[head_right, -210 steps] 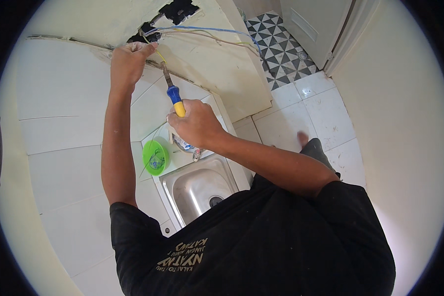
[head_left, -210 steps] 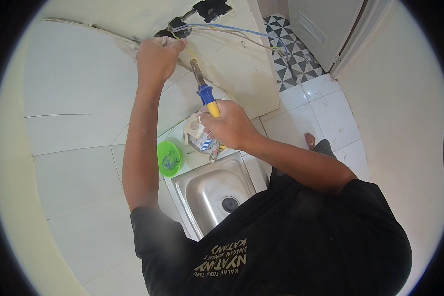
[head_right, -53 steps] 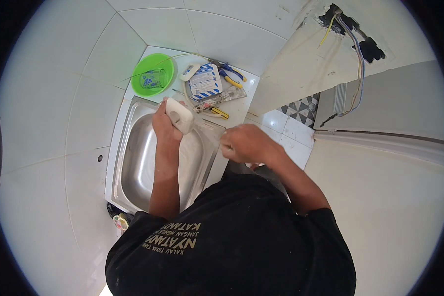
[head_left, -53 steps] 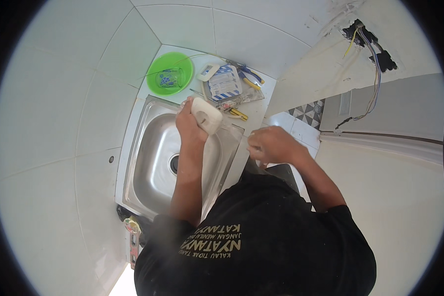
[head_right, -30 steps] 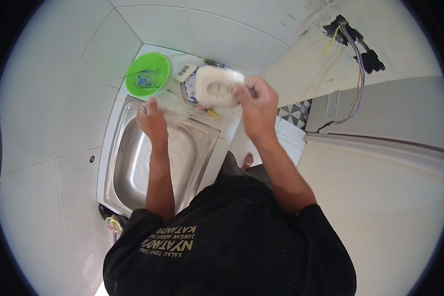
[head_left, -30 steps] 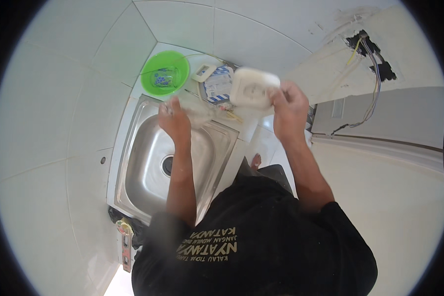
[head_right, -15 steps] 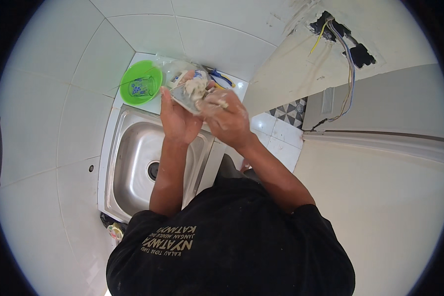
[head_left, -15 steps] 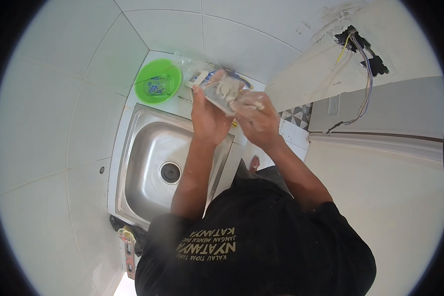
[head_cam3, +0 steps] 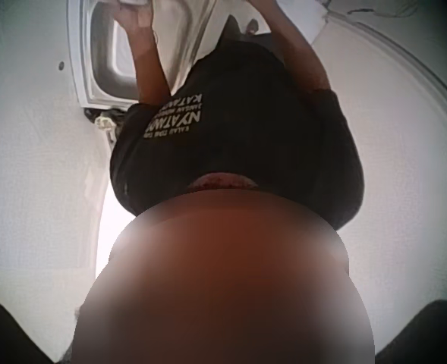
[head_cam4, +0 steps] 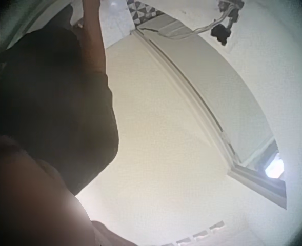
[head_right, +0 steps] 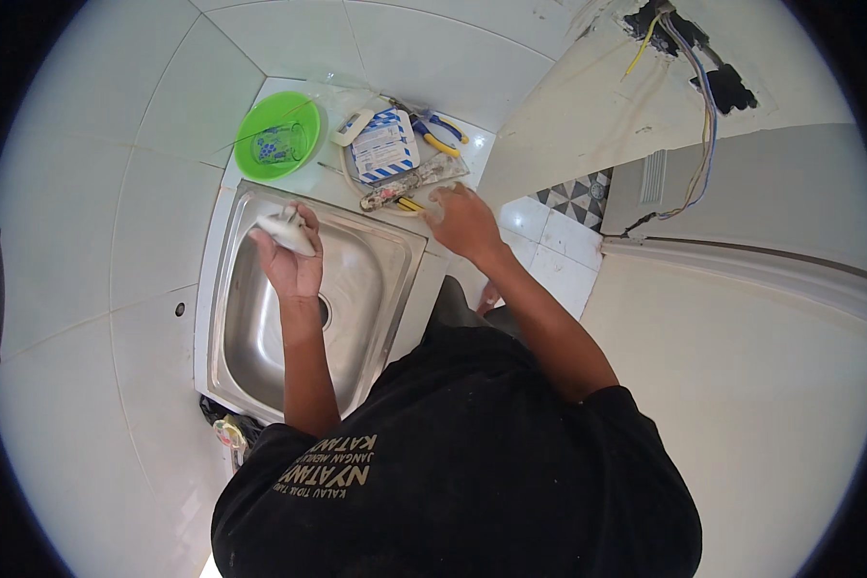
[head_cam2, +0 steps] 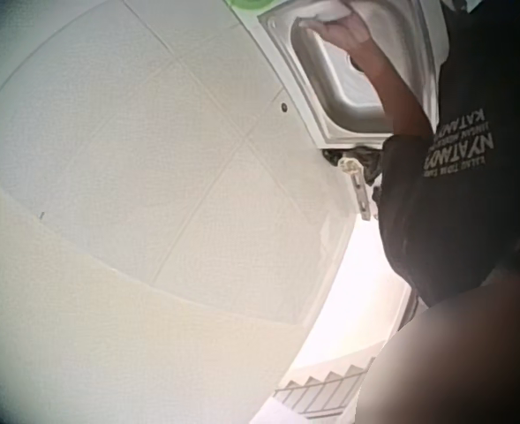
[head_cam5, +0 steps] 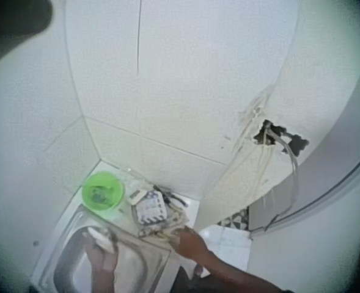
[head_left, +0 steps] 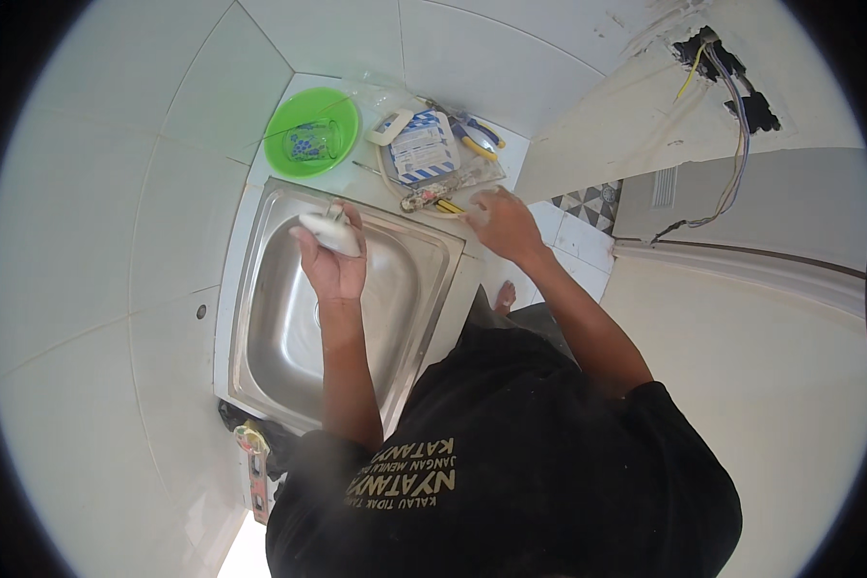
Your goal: Installing or repairing an electrical wall socket by stripping wires and attaching them to the socket component.
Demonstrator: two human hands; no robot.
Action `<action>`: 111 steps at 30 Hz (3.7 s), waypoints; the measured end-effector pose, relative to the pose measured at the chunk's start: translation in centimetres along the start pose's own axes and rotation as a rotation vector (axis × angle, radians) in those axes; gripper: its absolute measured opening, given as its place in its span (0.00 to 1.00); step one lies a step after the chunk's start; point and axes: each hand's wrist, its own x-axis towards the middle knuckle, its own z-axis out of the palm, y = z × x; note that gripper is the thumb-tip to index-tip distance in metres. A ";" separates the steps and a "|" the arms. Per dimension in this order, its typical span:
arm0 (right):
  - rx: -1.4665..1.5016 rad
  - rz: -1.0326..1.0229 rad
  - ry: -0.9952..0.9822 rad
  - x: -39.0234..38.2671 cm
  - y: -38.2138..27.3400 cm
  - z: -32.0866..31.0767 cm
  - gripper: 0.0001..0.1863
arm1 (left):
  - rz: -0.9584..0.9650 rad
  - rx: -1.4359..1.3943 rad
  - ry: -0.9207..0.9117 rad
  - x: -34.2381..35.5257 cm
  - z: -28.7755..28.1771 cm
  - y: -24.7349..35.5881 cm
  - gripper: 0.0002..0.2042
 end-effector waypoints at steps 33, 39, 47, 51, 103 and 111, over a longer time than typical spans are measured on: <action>0.630 0.125 0.351 -13.7 -3.7 -11.4 0.13 | 0.081 0.382 0.219 3.5 3.3 -6.5 0.19; 0.421 0.005 0.352 -13.0 -4.6 -11.1 0.12 | 0.174 0.443 0.137 2.8 5.6 -9.2 0.19; 0.414 0.031 0.409 -13.7 -4.5 -10.8 0.12 | 0.184 0.457 0.110 2.4 6.6 -9.8 0.19; 0.482 0.119 0.458 -13.9 -5.5 -10.8 0.12 | 0.213 0.407 0.103 2.1 6.8 -10.3 0.20; 0.176 0.043 0.197 -12.0 -11.2 -16.8 0.11 | -0.145 0.561 0.092 2.4 7.4 -9.8 0.17; 0.210 -0.398 0.257 -10.3 -9.7 -16.7 0.09 | -0.137 0.499 0.146 2.0 6.9 -9.8 0.18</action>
